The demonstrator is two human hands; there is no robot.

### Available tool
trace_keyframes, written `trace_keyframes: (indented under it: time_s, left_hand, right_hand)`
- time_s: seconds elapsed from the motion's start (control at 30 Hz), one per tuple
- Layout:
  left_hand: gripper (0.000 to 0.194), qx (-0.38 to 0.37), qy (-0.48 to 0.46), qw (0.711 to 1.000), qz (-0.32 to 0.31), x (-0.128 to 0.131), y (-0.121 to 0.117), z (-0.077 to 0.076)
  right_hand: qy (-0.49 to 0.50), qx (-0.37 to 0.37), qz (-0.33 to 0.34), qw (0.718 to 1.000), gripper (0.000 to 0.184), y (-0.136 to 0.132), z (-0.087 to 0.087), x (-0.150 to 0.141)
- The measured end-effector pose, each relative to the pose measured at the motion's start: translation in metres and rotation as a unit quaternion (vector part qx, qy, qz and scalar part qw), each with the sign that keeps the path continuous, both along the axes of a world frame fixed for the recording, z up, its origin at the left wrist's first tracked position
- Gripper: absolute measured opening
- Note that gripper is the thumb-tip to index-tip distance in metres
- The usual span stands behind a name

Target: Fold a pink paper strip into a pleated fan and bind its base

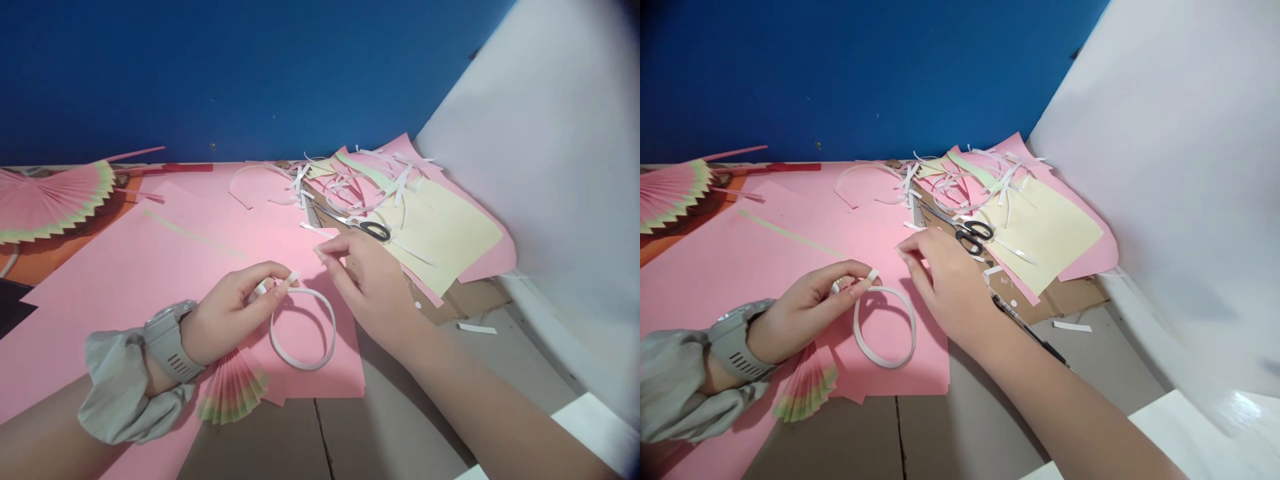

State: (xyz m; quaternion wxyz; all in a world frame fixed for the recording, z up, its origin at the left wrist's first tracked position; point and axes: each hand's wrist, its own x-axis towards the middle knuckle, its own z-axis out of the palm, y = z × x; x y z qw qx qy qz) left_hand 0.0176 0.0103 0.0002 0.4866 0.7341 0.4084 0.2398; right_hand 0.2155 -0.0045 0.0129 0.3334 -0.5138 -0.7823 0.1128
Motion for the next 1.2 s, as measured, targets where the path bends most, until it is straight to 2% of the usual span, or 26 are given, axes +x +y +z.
trace_keyframes:
  time_s: [0.1,0.17,0.3,0.43,0.53,0.63,0.77,1.0,1.2]
  left_hand:
    - [0.015,-0.005,-0.005,1.000,-0.003,-0.0011,-0.0004,0.0002]
    - [0.015,-0.009,-0.005,1.000,-0.004,-0.0017,-0.0004,0.0002]
    - [0.017,-0.009,-0.002,1.000,-0.006,-0.0011,0.0002,0.0005]
    - [0.018,0.000,-0.001,1.000,-0.003,0.0003,0.0002,0.0021]
    - [0.019,0.004,0.002,1.000,0.002,0.0004,-0.0003,0.0029]
    - [0.018,0.004,0.009,1.000,0.002,0.0000,-0.0004,0.0019]
    - [0.017,0.006,0.003,1.000,-0.004,-0.0002,0.0000,0.0004]
    - [0.020,-0.005,0.012,1.000,-0.006,-0.0006,-0.0003,-0.0001]
    - [0.020,0.001,0.019,1.000,0.002,-0.0007,-0.0003,0.0002]
  right_hand:
    - [0.029,-0.113,-0.039,0.992,0.022,0.0025,0.0024,0.0011]
    - [0.101,-0.158,-0.028,0.982,0.017,0.0044,0.0025,0.0013]
    - [0.232,-0.208,0.006,0.950,0.012,0.0075,0.0017,0.0017]
    - [0.313,-0.233,0.036,0.920,0.010,0.0085,0.0015,0.0016]
    - [0.341,-0.243,0.029,0.908,0.012,0.0088,0.0002,0.0011]
    - [0.318,-0.239,0.011,0.918,0.015,0.0091,-0.0006,0.0010]
    - [0.272,-0.239,0.023,0.932,0.016,0.0082,0.0016,0.0012]
    - [0.257,-0.246,0.037,0.934,0.023,0.0042,0.0020,0.0015]
    - [0.219,-0.193,0.008,0.956,0.033,0.0062,-0.0017,0.0028]
